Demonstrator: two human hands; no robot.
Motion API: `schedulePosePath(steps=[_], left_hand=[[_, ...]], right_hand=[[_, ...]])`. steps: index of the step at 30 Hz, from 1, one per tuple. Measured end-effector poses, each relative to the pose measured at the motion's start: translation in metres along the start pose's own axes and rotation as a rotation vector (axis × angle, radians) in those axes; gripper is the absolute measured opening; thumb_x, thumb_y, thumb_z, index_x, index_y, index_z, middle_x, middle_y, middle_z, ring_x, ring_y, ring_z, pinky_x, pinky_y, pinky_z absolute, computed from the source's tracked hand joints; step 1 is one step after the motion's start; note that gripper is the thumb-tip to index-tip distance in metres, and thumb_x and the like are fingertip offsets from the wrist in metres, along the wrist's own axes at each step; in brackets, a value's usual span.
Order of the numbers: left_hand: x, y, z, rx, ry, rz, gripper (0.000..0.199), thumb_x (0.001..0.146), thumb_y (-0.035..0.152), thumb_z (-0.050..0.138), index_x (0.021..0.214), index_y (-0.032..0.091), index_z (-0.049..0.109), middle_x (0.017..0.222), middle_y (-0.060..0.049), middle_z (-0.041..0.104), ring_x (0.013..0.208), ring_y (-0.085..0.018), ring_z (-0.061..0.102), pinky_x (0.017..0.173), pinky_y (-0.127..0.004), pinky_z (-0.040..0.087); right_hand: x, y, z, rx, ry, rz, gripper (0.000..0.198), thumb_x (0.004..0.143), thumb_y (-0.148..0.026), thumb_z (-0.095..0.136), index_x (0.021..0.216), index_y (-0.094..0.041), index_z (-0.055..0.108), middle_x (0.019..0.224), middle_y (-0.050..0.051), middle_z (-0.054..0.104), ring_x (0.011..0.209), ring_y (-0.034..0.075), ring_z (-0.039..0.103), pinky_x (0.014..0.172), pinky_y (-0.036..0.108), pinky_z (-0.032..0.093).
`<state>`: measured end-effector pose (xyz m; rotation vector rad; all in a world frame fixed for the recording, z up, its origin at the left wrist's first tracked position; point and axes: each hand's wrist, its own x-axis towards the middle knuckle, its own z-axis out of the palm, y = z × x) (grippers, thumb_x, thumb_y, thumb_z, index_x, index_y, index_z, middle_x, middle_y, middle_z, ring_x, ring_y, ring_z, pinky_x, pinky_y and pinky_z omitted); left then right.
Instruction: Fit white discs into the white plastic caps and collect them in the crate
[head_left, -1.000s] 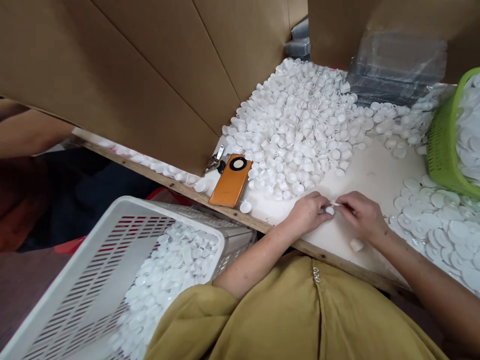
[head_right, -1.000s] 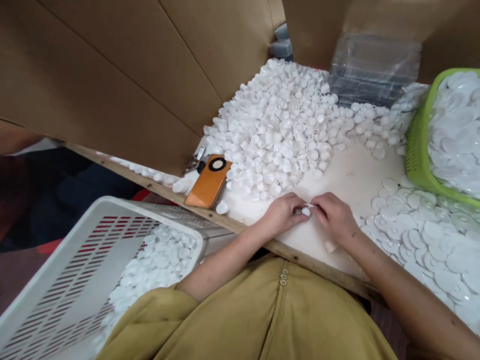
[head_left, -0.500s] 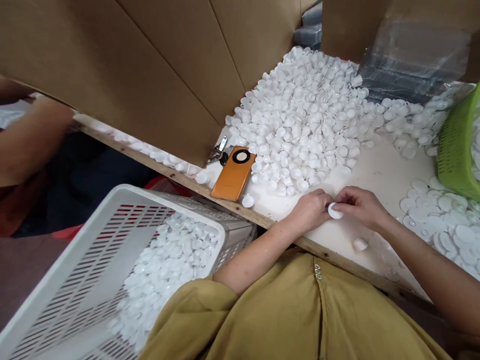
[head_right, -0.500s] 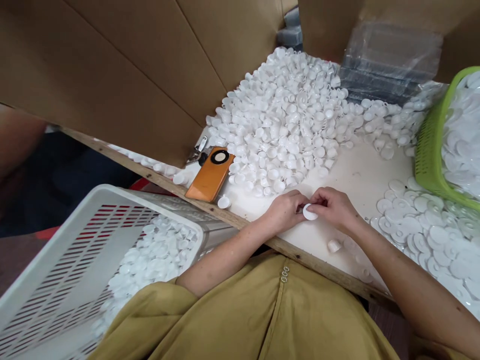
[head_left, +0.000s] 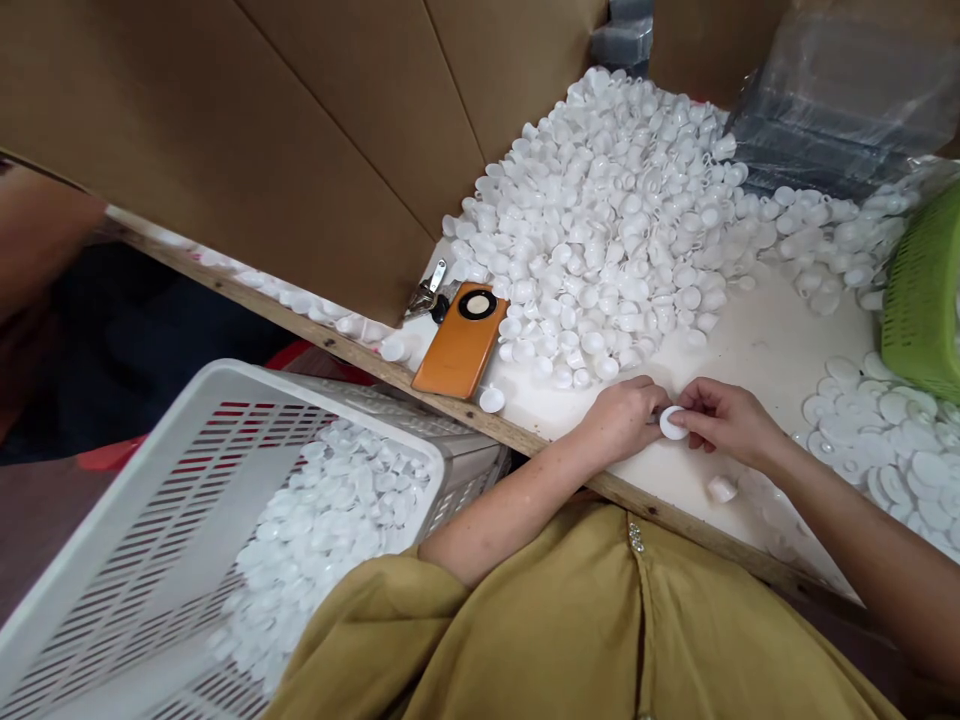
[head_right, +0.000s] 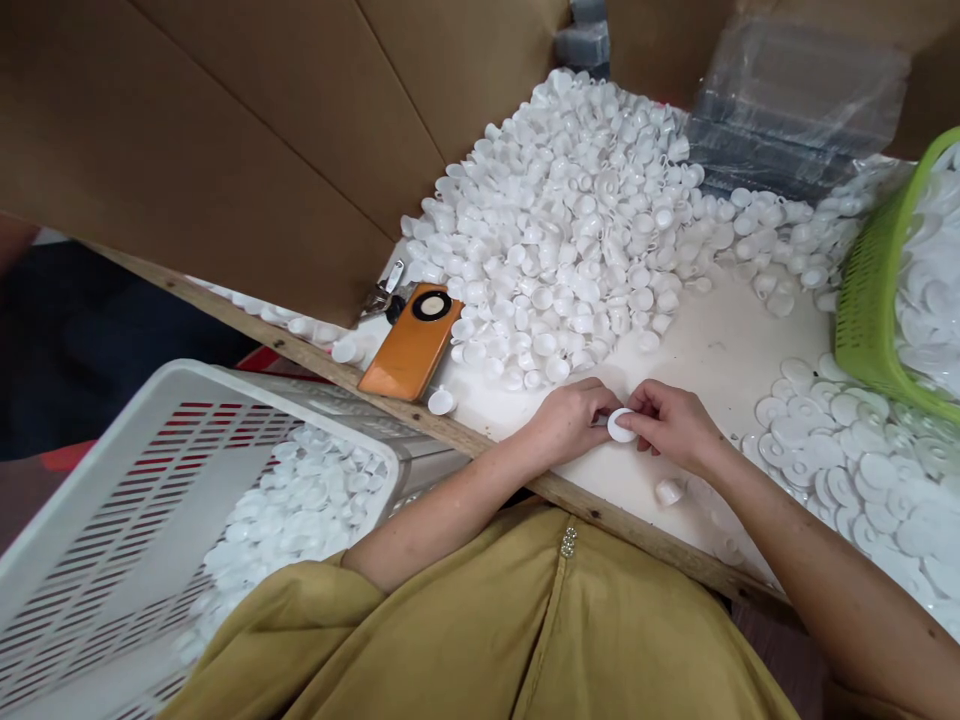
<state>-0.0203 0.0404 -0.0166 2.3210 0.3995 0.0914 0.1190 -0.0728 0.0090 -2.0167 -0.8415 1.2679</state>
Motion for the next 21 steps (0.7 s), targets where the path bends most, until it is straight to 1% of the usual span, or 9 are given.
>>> schedulePosePath(steps=[4,7,10,12,14,16,19,21], left_hand=[[0.001,0.0,-0.001,0.037,-0.013,-0.004,0.013,0.081,0.029,0.063,0.084,0.016,0.065,0.082,-0.003,0.061,0.075,-0.015,0.058,0.062,-0.024,0.041],[0.001,0.002,-0.004,0.047,-0.032,0.01,0.013,0.081,0.028,0.064,0.084,0.015,0.065,0.082,-0.004,0.061,0.077,-0.016,0.058,0.064,-0.024,0.042],[-0.001,0.004,-0.013,-0.002,-0.07,0.024,0.016,0.079,0.029,0.066,0.086,0.015,0.066,0.082,-0.004,0.061,0.077,-0.015,0.058,0.066,-0.023,0.042],[-0.003,0.004,-0.021,-0.041,-0.117,0.039,0.022,0.074,0.03,0.07,0.091,0.016,0.066,0.083,-0.003,0.061,0.078,-0.015,0.058,0.067,-0.023,0.042],[-0.004,0.004,-0.027,-0.086,-0.183,0.042,0.034,0.069,0.034,0.075,0.098,0.018,0.066,0.084,-0.001,0.061,0.078,-0.015,0.058,0.067,-0.023,0.042],[-0.003,0.003,-0.031,-0.123,-0.205,-0.018,0.036,0.07,0.038,0.075,0.098,0.017,0.066,0.083,-0.001,0.062,0.076,-0.015,0.058,0.067,-0.023,0.042],[0.002,0.003,-0.031,-0.094,-0.193,-0.126,0.025,0.078,0.039,0.068,0.089,0.017,0.066,0.081,-0.001,0.063,0.075,-0.014,0.059,0.065,-0.023,0.042],[0.006,0.004,-0.028,-0.026,-0.222,-0.13,0.023,0.078,0.038,0.068,0.087,0.017,0.065,0.082,-0.001,0.063,0.075,-0.016,0.059,0.065,-0.024,0.042]], right_hand=[[0.004,0.0,0.003,-0.034,0.025,0.009,0.022,0.072,-0.039,0.068,0.073,-0.021,0.054,0.052,-0.005,0.056,0.047,0.012,0.056,0.042,0.022,0.041],[0.006,-0.001,0.004,-0.065,-0.009,0.027,0.021,0.073,-0.037,0.067,0.073,-0.021,0.053,0.053,-0.005,0.057,0.045,0.012,0.057,0.041,0.021,0.04],[0.006,-0.002,0.003,-0.097,-0.036,0.012,0.021,0.075,-0.038,0.065,0.074,-0.021,0.052,0.055,-0.005,0.058,0.044,0.012,0.058,0.042,0.021,0.04],[0.006,-0.002,0.003,-0.133,-0.048,0.005,0.022,0.075,-0.038,0.065,0.074,-0.021,0.051,0.055,-0.005,0.059,0.045,0.012,0.059,0.042,0.021,0.041],[0.006,-0.003,0.003,-0.149,-0.064,0.017,0.023,0.074,-0.037,0.066,0.072,-0.021,0.05,0.055,-0.005,0.059,0.045,0.012,0.059,0.042,0.021,0.04],[0.007,-0.004,0.003,-0.142,-0.071,0.032,0.023,0.074,-0.036,0.066,0.071,-0.021,0.048,0.054,-0.005,0.059,0.044,0.012,0.058,0.041,0.021,0.04],[0.009,-0.006,0.003,-0.097,-0.098,0.074,0.022,0.075,-0.033,0.066,0.071,-0.021,0.047,0.052,-0.004,0.058,0.042,0.011,0.057,0.039,0.02,0.04],[0.01,-0.007,0.002,-0.04,-0.13,0.116,0.022,0.075,-0.032,0.066,0.072,-0.021,0.047,0.051,-0.004,0.059,0.041,0.011,0.056,0.037,0.02,0.038]])
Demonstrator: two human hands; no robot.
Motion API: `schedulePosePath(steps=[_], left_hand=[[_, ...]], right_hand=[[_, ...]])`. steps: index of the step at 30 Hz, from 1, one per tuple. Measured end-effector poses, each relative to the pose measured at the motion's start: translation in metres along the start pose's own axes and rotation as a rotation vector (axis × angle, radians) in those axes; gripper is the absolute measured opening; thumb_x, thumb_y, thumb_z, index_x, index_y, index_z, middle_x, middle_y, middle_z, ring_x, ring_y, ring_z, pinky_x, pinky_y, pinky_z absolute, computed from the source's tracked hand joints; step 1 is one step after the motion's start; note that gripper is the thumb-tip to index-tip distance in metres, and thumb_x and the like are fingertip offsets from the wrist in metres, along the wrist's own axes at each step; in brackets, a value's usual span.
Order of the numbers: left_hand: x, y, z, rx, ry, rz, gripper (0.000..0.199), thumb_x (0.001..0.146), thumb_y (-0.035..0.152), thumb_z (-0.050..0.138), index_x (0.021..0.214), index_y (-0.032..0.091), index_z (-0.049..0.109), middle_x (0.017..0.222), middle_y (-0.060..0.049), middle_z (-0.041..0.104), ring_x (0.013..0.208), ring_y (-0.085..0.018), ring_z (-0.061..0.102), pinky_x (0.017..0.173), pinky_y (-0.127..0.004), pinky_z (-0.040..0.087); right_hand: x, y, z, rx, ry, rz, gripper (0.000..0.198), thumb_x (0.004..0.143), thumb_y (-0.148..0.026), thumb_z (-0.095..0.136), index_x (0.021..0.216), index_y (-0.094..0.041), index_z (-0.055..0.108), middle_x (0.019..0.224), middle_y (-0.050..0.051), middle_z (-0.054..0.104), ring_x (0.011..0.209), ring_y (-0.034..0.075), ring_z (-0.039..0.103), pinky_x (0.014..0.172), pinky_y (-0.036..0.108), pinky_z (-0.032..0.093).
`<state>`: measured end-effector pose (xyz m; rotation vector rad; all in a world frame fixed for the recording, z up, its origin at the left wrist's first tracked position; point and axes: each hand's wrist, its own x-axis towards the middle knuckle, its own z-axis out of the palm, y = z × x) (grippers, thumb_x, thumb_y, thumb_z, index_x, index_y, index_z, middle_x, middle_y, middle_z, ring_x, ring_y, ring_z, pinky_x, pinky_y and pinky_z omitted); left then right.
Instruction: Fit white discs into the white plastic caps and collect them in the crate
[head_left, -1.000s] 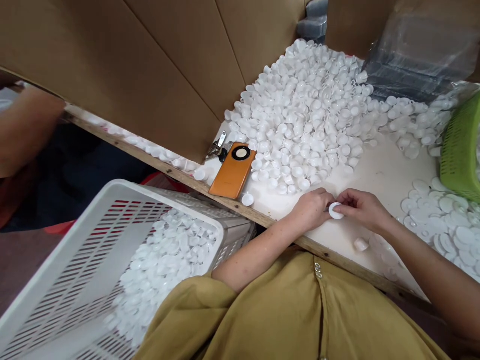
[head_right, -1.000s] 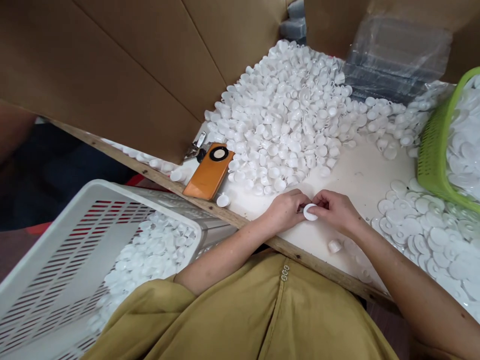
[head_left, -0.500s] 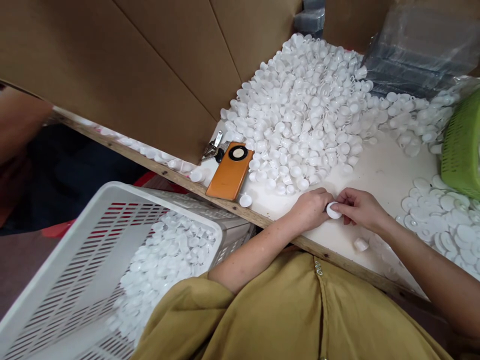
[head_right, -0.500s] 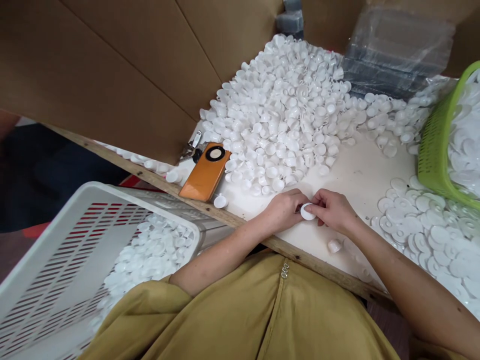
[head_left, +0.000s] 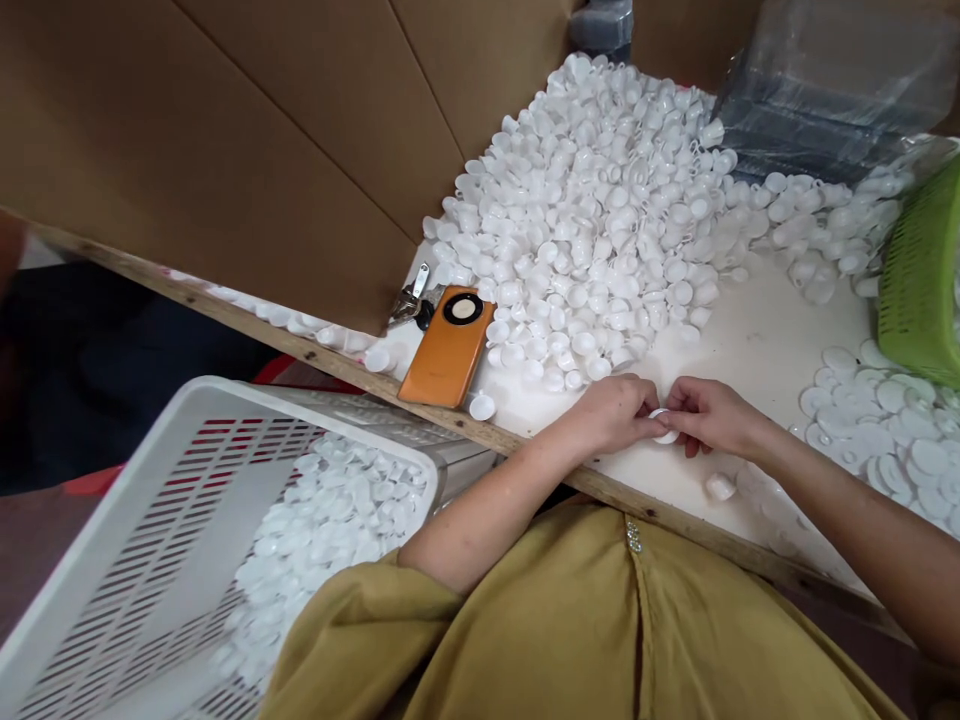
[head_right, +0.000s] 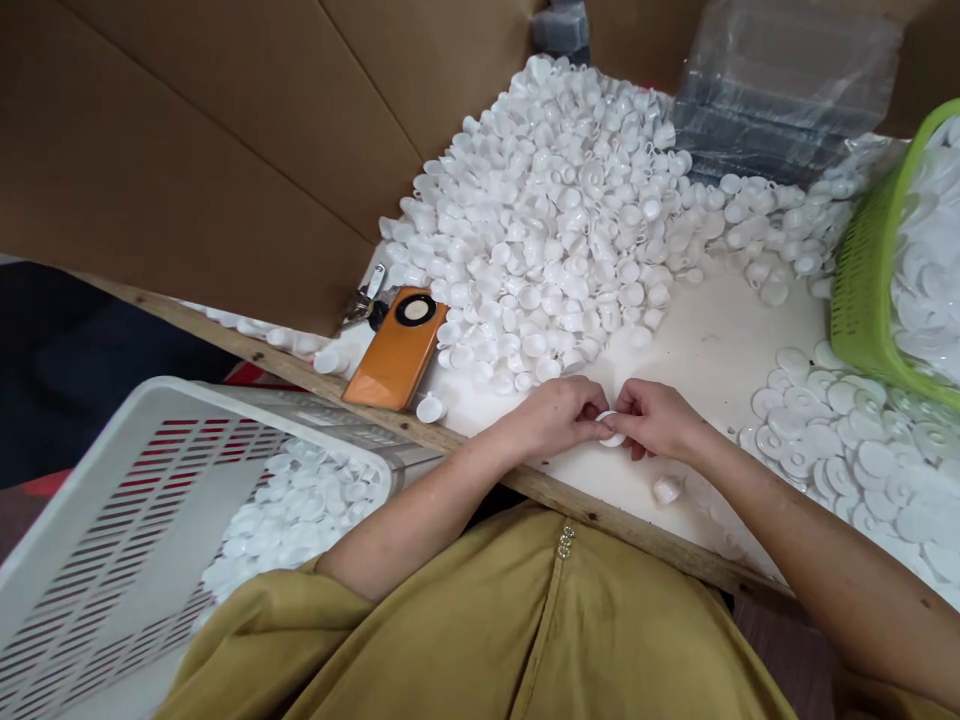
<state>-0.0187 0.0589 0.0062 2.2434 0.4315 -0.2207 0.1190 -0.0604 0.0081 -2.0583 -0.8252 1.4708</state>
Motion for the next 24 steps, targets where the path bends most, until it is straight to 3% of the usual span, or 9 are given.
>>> schedulePosePath(steps=[6,11,14,16,20,24], left_hand=[[-0.001,0.006,0.005,0.164,-0.013,0.01,0.025,0.084,0.041,0.061,0.09,0.017,0.061,0.089,-0.005,0.064,0.083,-0.02,0.061,0.068,-0.027,0.044],[-0.004,0.008,0.007,0.11,0.017,-0.011,0.031,0.084,0.036,0.062,0.108,0.017,0.056,0.084,-0.003,0.064,0.079,-0.02,0.061,0.068,-0.028,0.046],[-0.006,0.006,0.012,0.061,0.069,0.051,0.038,0.083,0.03,0.063,0.119,0.02,0.056,0.085,-0.002,0.062,0.081,-0.018,0.061,0.075,-0.029,0.048],[-0.009,0.006,0.017,0.066,0.137,0.115,0.04,0.085,0.027,0.059,0.125,0.025,0.055,0.098,-0.004,0.058,0.089,-0.018,0.06,0.084,-0.03,0.048],[-0.013,0.008,0.028,0.099,0.173,0.167,0.035,0.086,0.029,0.057,0.121,0.03,0.06,0.115,-0.005,0.051,0.098,-0.017,0.059,0.09,-0.031,0.048],[-0.01,0.014,0.026,0.111,0.124,0.095,0.029,0.086,0.029,0.056,0.114,0.028,0.064,0.11,-0.004,0.053,0.09,-0.017,0.06,0.086,-0.031,0.049]], right_hand=[[-0.002,0.0,0.003,0.082,0.021,0.002,0.025,0.073,-0.032,0.068,0.071,-0.02,0.046,0.047,-0.004,0.057,0.037,0.011,0.053,0.035,0.019,0.038],[-0.005,0.006,0.007,0.028,0.083,-0.045,0.025,0.075,-0.037,0.067,0.076,-0.021,0.048,0.051,-0.004,0.059,0.04,0.012,0.056,0.037,0.02,0.04],[-0.018,0.011,-0.004,-0.03,0.113,-0.118,0.025,0.079,-0.043,0.062,0.081,-0.021,0.052,0.056,-0.002,0.061,0.043,0.012,0.056,0.04,0.022,0.041],[-0.033,0.017,-0.017,-0.071,0.216,-0.188,0.027,0.081,-0.048,0.059,0.082,-0.021,0.055,0.059,-0.002,0.061,0.044,0.011,0.055,0.043,0.022,0.041],[-0.068,0.038,-0.042,-0.268,0.447,-0.221,0.025,0.08,-0.046,0.06,0.075,-0.022,0.058,0.06,-0.002,0.059,0.049,0.012,0.053,0.048,0.025,0.04],[-0.087,0.063,-0.046,-0.565,0.479,-0.226,0.013,0.078,-0.034,0.06,0.073,-0.023,0.06,0.063,-0.001,0.06,0.055,0.014,0.054,0.053,0.027,0.038]])
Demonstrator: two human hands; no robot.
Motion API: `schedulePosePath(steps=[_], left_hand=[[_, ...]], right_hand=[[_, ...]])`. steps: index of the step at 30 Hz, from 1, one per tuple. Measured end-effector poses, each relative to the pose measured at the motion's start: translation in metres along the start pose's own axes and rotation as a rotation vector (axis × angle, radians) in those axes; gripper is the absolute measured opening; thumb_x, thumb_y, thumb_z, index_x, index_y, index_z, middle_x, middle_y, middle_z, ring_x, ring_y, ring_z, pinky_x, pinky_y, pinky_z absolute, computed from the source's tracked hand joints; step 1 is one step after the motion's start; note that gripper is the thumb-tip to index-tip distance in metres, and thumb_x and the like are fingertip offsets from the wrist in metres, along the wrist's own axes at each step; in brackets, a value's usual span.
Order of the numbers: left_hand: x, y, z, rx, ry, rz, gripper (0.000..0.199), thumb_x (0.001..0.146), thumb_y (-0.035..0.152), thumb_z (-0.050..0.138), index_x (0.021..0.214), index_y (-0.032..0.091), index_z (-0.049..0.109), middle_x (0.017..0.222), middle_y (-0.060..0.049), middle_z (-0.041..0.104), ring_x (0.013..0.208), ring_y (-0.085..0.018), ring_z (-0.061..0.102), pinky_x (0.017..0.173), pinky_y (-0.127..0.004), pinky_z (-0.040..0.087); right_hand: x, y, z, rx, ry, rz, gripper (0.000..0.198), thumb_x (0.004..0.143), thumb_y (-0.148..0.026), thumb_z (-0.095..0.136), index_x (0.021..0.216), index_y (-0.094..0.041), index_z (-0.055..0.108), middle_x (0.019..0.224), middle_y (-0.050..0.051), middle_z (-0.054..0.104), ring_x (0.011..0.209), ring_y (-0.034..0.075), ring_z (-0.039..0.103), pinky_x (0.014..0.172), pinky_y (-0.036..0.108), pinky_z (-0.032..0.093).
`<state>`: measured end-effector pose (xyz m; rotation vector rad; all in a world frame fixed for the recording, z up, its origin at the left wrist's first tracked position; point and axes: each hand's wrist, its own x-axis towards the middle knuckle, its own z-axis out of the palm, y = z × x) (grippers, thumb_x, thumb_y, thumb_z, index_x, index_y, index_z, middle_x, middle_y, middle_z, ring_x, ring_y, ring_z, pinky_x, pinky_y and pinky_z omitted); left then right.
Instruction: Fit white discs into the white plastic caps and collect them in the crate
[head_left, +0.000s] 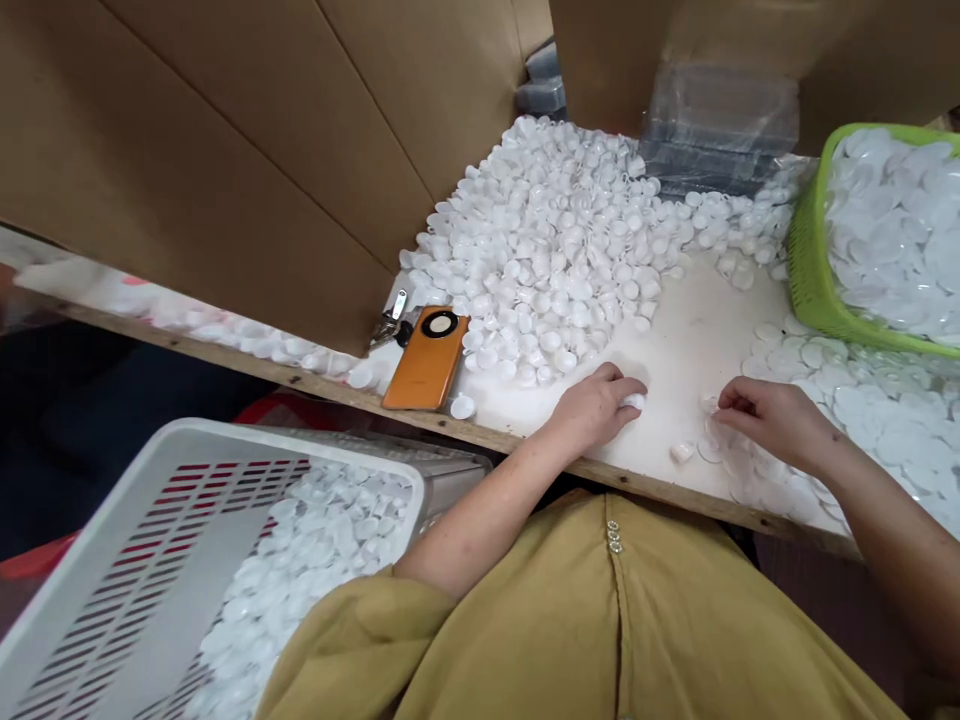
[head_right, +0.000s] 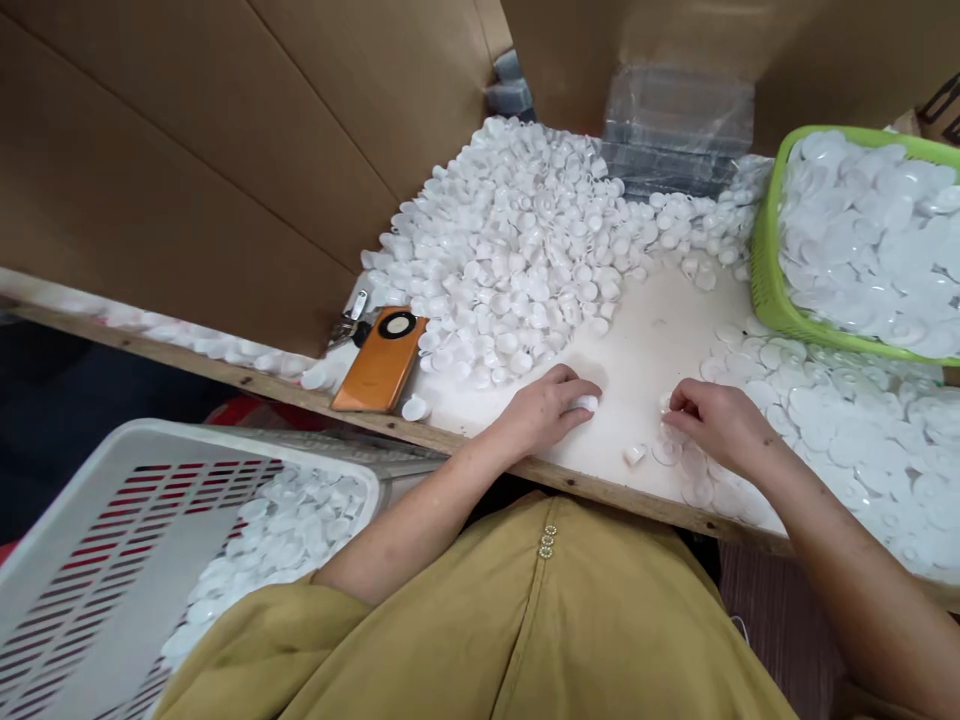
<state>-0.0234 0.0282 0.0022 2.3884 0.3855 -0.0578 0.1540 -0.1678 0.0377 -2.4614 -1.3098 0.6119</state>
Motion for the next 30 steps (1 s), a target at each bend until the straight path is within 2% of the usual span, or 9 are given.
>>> schedulePosePath(steps=[2,6,11,15,19,22,24,26,30], left_hand=[[0.005,0.001,-0.003,0.005,-0.036,-0.037,0.028,0.085,0.029,0.057,0.112,0.029,0.064,0.107,-0.003,0.053,0.085,-0.016,0.061,0.086,-0.031,0.049],[0.012,0.004,-0.003,-0.007,-0.076,-0.076,0.026,0.083,0.031,0.06,0.109,0.03,0.065,0.101,-0.002,0.052,0.081,-0.016,0.061,0.085,-0.031,0.048],[-0.015,0.005,-0.013,-0.109,0.038,-0.019,0.023,0.08,0.023,0.061,0.102,0.021,0.064,0.1,-0.005,0.053,0.091,-0.018,0.058,0.089,-0.03,0.046],[-0.113,-0.034,-0.067,-0.065,0.099,-0.075,0.023,0.084,0.037,0.055,0.098,0.022,0.065,0.103,-0.005,0.059,0.089,-0.018,0.058,0.083,-0.03,0.048],[-0.237,-0.095,-0.121,0.192,0.106,-0.542,0.034,0.073,0.049,0.061,0.098,0.027,0.068,0.094,-0.004,0.067,0.08,-0.023,0.061,0.07,-0.031,0.049],[-0.272,-0.108,-0.128,0.344,0.256,-0.771,0.041,0.07,0.054,0.061,0.096,0.024,0.07,0.09,-0.007,0.068,0.077,-0.026,0.062,0.069,-0.035,0.049],[-0.251,-0.093,-0.116,0.326,0.368,-0.71,0.039,0.077,0.054,0.055,0.095,0.022,0.068,0.089,-0.006,0.067,0.077,-0.024,0.062,0.072,-0.035,0.05],[-0.203,-0.065,-0.096,0.234,0.413,-0.513,0.033,0.083,0.049,0.052,0.093,0.021,0.067,0.09,-0.005,0.067,0.081,-0.021,0.062,0.076,-0.033,0.049],[-0.09,0.004,-0.039,0.029,0.206,-0.053,0.022,0.086,0.037,0.056,0.096,0.019,0.065,0.094,-0.005,0.064,0.087,-0.017,0.061,0.081,-0.029,0.049]], right_hand=[[-0.006,0.007,0.007,-0.104,-0.013,-0.038,0.008,0.077,-0.03,0.061,0.081,-0.023,0.061,0.07,0.0,0.061,0.06,0.015,0.055,0.055,0.027,0.038],[-0.009,0.019,0.02,-0.203,-0.048,-0.042,0.024,0.076,-0.032,0.062,0.099,-0.025,0.061,0.083,0.002,0.06,0.067,0.018,0.057,0.058,0.029,0.04],[-0.005,0.029,0.022,-0.18,-0.066,-0.071,0.031,0.076,-0.036,0.063,0.106,-0.026,0.06,0.098,0.004,0.058,0.073,0.018,0.06,0.062,0.03,0.044],[-0.002,0.033,0.025,-0.181,-0.037,-0.14,0.024,0.078,-0.036,0.06,0.099,-0.026,0.061,0.098,0.005,0.058,0.075,0.02,0.061,0.064,0.033,0.046],[0.006,0.025,0.031,-0.18,-0.009,-0.181,0.021,0.079,-0.039,0.06,0.094,-0.025,0.061,0.098,0.006,0.059,0.073,0.021,0.061,0.062,0.034,0.045],[0.017,0.013,0.033,-0.188,0.018,-0.19,0.024,0.079,-0.041,0.061,0.097,-0.025,0.061,0.1,0.007,0.06,0.071,0.021,0.06,0.058,0.034,0.043],[0.025,0.005,0.032,-0.201,-0.005,-0.186,0.024,0.079,-0.041,0.061,0.095,-0.024,0.06,0.1,0.006,0.059,0.069,0.02,0.059,0.055,0.032,0.041],[0.032,0.0,0.029,-0.2,-0.05,-0.183,0.022,0.078,-0.042,0.063,0.09,-0.023,0.059,0.098,0.005,0.059,0.067,0.019,0.058,0.054,0.031,0.039],[0.039,-0.002,0.027,-0.136,-0.064,-0.204,0.024,0.074,-0.042,0.066,0.081,-0.022,0.055,0.09,0.003,0.059,0.066,0.017,0.056,0.054,0.028,0.036]])
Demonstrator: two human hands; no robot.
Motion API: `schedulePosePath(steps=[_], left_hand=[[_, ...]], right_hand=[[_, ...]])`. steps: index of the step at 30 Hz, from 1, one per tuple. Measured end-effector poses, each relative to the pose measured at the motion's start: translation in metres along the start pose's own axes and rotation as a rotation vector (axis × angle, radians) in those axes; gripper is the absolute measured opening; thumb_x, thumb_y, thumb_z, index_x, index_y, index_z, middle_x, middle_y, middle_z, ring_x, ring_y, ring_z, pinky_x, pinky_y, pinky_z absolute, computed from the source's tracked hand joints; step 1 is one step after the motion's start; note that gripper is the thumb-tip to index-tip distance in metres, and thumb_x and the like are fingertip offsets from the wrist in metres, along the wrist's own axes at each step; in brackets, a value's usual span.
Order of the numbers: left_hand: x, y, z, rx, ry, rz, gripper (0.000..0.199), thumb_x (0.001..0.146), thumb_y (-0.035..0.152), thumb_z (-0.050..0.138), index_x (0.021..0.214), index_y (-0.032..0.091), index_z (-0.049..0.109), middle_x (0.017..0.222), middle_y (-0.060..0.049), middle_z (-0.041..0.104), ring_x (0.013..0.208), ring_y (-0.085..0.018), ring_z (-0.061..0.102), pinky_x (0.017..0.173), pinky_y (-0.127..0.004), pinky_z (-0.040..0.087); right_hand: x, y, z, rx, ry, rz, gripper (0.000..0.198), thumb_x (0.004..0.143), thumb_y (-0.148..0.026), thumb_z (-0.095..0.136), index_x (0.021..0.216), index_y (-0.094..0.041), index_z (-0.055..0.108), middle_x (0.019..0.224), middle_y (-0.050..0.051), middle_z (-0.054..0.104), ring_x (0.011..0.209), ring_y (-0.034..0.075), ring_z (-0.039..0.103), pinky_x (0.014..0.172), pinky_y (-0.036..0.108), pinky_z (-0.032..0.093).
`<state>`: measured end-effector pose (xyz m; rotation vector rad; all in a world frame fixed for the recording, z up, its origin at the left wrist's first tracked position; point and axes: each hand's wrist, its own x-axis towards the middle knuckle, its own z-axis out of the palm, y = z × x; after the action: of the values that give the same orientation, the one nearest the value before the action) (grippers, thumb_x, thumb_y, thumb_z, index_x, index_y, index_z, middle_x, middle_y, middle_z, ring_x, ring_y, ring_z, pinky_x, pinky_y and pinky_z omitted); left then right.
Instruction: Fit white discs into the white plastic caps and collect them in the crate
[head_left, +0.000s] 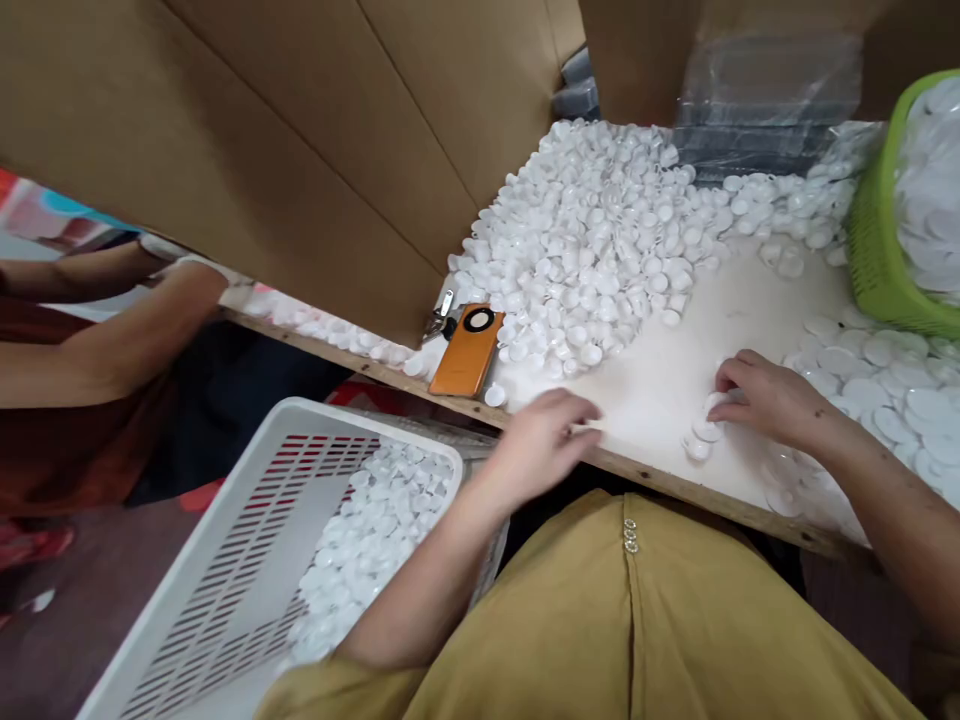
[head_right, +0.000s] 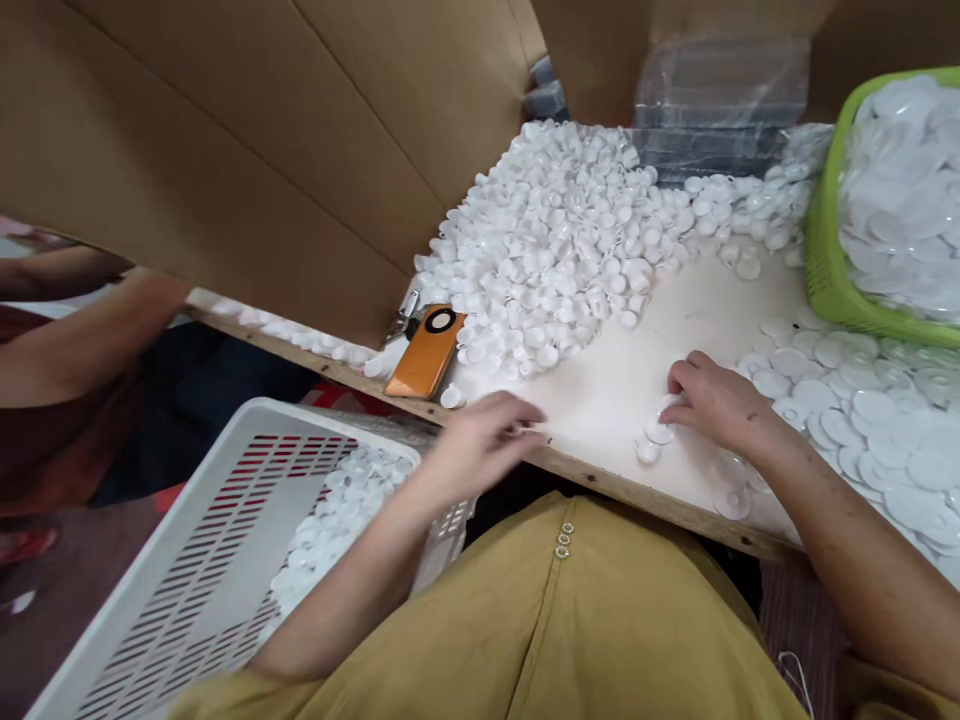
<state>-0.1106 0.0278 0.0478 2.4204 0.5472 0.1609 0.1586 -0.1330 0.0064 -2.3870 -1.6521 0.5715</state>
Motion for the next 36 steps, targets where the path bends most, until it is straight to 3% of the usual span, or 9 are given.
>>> schedulePosePath(steps=[4,7,11,14,17,22,28,32,36], left_hand=[[0.053,0.046,0.067,-0.003,-0.278,0.293,0.034,0.079,0.032,0.067,0.111,0.021,0.061,0.11,-0.008,0.058,0.098,-0.02,0.058,0.085,-0.03,0.049],[0.067,0.052,0.087,0.019,-0.364,0.338,0.022,0.082,0.021,0.062,0.103,0.019,0.064,0.102,-0.006,0.061,0.094,-0.019,0.058,0.083,-0.029,0.048],[0.075,0.037,0.08,-0.192,-0.262,0.117,0.023,0.085,0.024,0.06,0.107,0.019,0.064,0.097,-0.004,0.062,0.08,-0.013,0.06,0.078,-0.027,0.05],[0.081,0.019,0.071,-0.256,-0.134,-0.038,0.017,0.081,0.023,0.065,0.097,0.017,0.068,0.106,-0.006,0.056,0.071,-0.009,0.058,0.069,-0.025,0.052],[0.084,0.004,0.068,-0.353,-0.04,-0.141,0.018,0.084,0.024,0.06,0.099,0.017,0.068,0.108,-0.007,0.052,0.06,-0.005,0.055,0.059,-0.023,0.053],[0.079,-0.007,0.066,-0.324,0.01,-0.08,0.033,0.072,0.019,0.073,0.104,0.017,0.066,0.101,-0.005,0.054,0.069,-0.008,0.058,0.067,-0.025,0.053],[0.079,-0.007,0.066,-0.232,-0.026,-0.017,0.023,0.07,0.011,0.071,0.092,0.016,0.069,0.086,-0.002,0.056,0.068,-0.009,0.057,0.068,-0.023,0.049],[0.082,-0.009,0.067,-0.182,-0.028,-0.003,0.015,0.071,0.021,0.072,0.084,0.016,0.068,0.081,-0.001,0.057,0.069,-0.011,0.057,0.065,-0.023,0.046],[0.083,-0.012,0.069,-0.168,-0.014,0.003,0.013,0.071,0.025,0.073,0.076,0.015,0.066,0.077,-0.002,0.056,0.071,-0.013,0.056,0.064,-0.023,0.045]], right_hand=[[-0.002,0.0,0.003,0.123,0.082,0.087,0.023,0.073,-0.039,0.067,0.076,-0.023,0.05,0.068,-0.001,0.058,0.058,0.016,0.052,0.053,0.027,0.033],[-0.003,0.001,0.002,0.279,0.183,0.119,0.019,0.073,-0.034,0.066,0.081,-0.024,0.052,0.066,-0.002,0.06,0.059,0.016,0.054,0.057,0.028,0.037],[-0.003,0.003,-0.003,0.491,0.287,0.118,0.018,0.076,-0.036,0.063,0.088,-0.024,0.057,0.072,0.0,0.062,0.06,0.016,0.056,0.06,0.029,0.042],[-0.003,0.005,-0.002,0.561,0.279,0.133,0.019,0.077,-0.039,0.063,0.088,-0.024,0.059,0.071,0.0,0.062,0.059,0.016,0.056,0.059,0.029,0.043],[-0.004,0.009,0.004,0.662,0.238,0.153,0.024,0.077,-0.041,0.064,0.093,-0.023,0.061,0.075,0.001,0.064,0.06,0.016,0.059,0.058,0.03,0.047],[-0.004,0.004,0.011,0.873,0.173,0.205,0.027,0.074,-0.042,0.068,0.089,-0.02,0.065,0.078,0.003,0.066,0.062,0.016,0.063,0.059,0.029,0.051],[0.014,-0.04,0.005,0.989,0.023,0.283,0.021,0.071,-0.036,0.07,0.079,-0.018,0.063,0.062,0.001,0.063,0.053,0.014,0.06,0.048,0.025,0.048],[0.035,-0.063,0.007,0.974,-0.106,0.328,0.018,0.072,-0.03,0.071,0.074,-0.018,0.058,0.056,0.002,0.063,0.051,0.014,0.061,0.048,0.024,0.05],[0.046,-0.065,0.013,0.846,-0.129,0.333,0.022,0.07,-0.031,0.072,0.07,-0.019,0.054,0.054,0.0,0.062,0.049,0.012,0.059,0.042,0.021,0.045]])
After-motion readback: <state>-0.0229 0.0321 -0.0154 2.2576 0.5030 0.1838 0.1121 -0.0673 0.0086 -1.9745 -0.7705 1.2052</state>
